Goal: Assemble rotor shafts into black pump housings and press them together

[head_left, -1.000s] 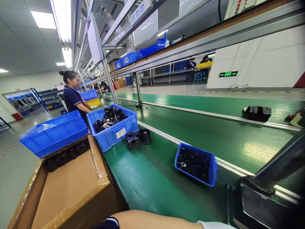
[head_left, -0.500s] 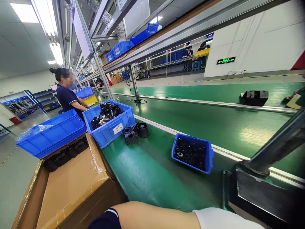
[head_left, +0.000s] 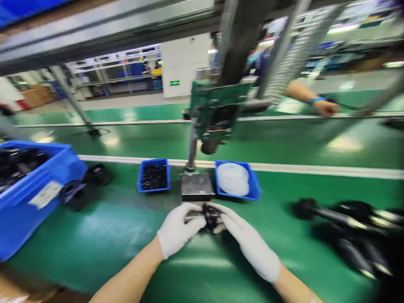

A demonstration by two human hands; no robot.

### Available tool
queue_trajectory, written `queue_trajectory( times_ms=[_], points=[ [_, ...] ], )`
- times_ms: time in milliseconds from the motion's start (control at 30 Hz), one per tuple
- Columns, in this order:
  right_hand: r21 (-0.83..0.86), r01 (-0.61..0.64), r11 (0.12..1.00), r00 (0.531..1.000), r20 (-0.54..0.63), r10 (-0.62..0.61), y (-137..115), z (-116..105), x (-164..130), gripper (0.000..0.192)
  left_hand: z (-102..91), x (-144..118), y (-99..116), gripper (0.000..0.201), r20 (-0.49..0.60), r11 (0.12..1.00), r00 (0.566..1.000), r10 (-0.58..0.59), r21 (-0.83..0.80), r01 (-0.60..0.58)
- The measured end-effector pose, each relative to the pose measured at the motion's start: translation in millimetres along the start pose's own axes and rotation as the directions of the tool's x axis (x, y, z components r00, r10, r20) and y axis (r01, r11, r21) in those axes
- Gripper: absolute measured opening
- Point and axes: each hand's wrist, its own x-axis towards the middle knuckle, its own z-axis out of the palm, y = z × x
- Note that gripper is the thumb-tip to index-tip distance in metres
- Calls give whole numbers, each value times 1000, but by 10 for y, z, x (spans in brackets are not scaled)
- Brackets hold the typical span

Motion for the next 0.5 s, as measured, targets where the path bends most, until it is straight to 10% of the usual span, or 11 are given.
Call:
queue_trajectory(
  times_ms=[500],
  points=[
    [95, -66, 993, 998, 6, 66, -58, 18, -48, 59, 47, 9, -10, 37, 43, 997, 998, -49, 68, 47]
  ],
)
